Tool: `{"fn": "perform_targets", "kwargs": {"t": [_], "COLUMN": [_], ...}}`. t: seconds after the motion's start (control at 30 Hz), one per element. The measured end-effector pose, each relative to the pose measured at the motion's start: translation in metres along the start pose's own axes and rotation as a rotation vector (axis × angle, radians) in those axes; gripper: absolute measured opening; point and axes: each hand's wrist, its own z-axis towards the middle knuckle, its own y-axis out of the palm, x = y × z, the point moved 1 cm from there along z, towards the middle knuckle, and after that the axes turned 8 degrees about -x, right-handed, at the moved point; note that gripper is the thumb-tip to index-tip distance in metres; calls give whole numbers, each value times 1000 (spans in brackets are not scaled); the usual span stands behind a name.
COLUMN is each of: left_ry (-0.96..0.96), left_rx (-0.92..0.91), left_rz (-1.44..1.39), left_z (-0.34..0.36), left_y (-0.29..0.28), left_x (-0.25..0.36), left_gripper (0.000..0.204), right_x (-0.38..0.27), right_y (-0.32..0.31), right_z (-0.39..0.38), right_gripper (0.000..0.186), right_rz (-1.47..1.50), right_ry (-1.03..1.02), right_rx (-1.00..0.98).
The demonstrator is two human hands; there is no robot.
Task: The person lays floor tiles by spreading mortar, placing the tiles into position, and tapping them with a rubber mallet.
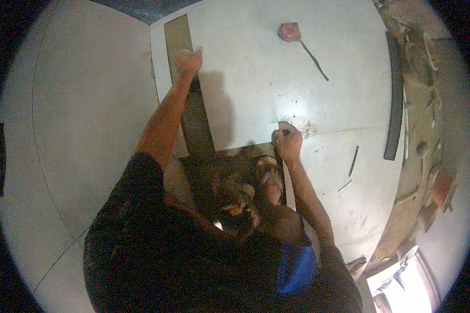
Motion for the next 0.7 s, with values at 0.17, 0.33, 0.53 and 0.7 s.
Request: {"fn": "perform_targets", "kwargs": {"t": [0.17, 0.33, 0.53, 0.7], "left_ry": [857, 1311, 1305, 1269], "left_rx": [-109, -535, -479, -528], "left_rz": [34, -50, 125, 148], "left_z": [-147, -282, -282, -280], "left_y": [9, 2, 13, 15], "left_x": [20, 42, 26, 29], "left_gripper": [86, 98, 96, 98], "right_x": [0, -19, -21, -20], "right_y": [-6, -2, -5, -30], "right_z": [2, -3, -1, 0], "right_gripper": [21, 22, 22, 22], "right_rz": [-293, -146, -235, -152], "right_ry": [-75, 48, -89, -183], "right_rx": [17, 41, 33, 10]}}
